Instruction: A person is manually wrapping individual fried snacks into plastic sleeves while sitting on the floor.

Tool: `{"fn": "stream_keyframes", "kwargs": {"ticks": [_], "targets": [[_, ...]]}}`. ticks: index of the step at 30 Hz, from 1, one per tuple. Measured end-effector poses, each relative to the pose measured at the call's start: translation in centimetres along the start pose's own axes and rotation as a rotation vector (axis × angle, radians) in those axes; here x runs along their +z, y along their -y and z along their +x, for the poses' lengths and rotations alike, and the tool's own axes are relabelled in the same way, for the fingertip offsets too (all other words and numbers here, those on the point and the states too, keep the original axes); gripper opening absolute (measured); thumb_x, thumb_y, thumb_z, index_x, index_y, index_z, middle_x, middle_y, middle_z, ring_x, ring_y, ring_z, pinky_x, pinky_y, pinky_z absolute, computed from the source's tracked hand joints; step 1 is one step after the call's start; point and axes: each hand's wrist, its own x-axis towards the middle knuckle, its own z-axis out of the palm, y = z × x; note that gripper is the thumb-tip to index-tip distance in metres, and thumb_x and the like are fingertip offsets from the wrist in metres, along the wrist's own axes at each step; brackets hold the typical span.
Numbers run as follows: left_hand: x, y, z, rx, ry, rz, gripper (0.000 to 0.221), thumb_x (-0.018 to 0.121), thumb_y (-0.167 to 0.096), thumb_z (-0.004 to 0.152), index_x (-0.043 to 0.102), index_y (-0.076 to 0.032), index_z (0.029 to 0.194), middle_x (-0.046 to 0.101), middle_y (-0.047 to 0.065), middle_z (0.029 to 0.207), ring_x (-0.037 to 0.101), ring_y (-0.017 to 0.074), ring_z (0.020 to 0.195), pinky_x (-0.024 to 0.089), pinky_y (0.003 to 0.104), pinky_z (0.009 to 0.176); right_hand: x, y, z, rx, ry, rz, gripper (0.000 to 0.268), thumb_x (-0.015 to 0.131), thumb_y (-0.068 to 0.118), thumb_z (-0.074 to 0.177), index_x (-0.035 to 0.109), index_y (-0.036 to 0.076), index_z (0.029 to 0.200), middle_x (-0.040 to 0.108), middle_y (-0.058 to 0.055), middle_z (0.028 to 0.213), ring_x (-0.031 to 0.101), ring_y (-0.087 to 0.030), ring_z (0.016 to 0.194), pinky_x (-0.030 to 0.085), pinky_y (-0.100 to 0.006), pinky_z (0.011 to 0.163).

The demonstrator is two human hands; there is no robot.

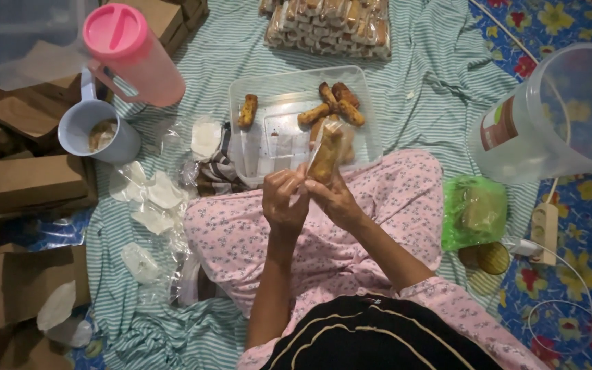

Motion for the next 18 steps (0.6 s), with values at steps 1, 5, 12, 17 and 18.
{"fn": "stream_keyframes", "kwargs": {"ticks": [1,5,12,17,18], "targets": [[-0.1,0.1,-0.2,-0.002,-0.011,-0.016,0.011,0.078,0.002,0.086,0.071,0.001,0.094,0.064,0.013,0.081,0.062,0.0279,0.066,0.056,0.039,0.063,0.3,0.4,0.0,0.008,0.0,0.003,0.036,0.06,-0.007,0.096,0.051,0.001,0.131,0.065,-0.02,0.115,0.066,-0.026,0.108,0.051,-0.047,0.105],[0.0,0.0,-0.4,-0.015,0.022,-0.036,0.012,0.083,-0.003,0.085,0.073,-0.002,0.09,0.065,0.009,0.078,0.063,0.0263,0.065,0.056,0.038,0.063,3.2,4.1,0.8,0.083,-0.17,0.247,0.015,0.057,0.003,0.1,0.062,0.002,0.114,0.069,-0.02,0.107,0.069,-0.028,0.1,0.052,-0.042,0.102],[0.1,-1.0,-0.2,-0.097,0.087,-0.122,0.011,0.082,0.004,0.083,0.074,-0.003,0.083,0.064,0.005,0.077,0.064,0.0194,0.063,0.058,0.032,0.062,-3.5,1.1,2.6,0.244,-0.144,0.282,0.059,0.046,0.047,0.105,0.046,0.009,0.15,0.058,-0.013,0.14,0.059,-0.027,0.126,0.045,-0.046,0.111],[0.1,-1.1,-0.5,-0.112,0.101,-0.159,0.011,0.081,0.006,0.084,0.075,-0.004,0.083,0.063,0.007,0.076,0.064,0.0205,0.063,0.058,0.031,0.064,-8.3,-0.8,3.3,0.217,0.003,0.218,0.069,0.045,0.052,0.101,0.044,0.004,0.152,0.058,-0.023,0.14,0.063,-0.037,0.121,0.058,-0.05,0.093],[0.1,-1.0,-0.7,-0.116,0.101,-0.169,0.011,0.081,0.006,0.084,0.075,-0.003,0.083,0.063,0.007,0.075,0.064,0.0219,0.062,0.058,0.033,0.063,-8.2,-1.0,3.3,0.176,0.002,0.209,0.057,0.05,0.034,0.102,0.042,0.007,0.151,0.06,-0.02,0.128,0.065,-0.035,0.113,0.06,-0.048,0.084]]}}
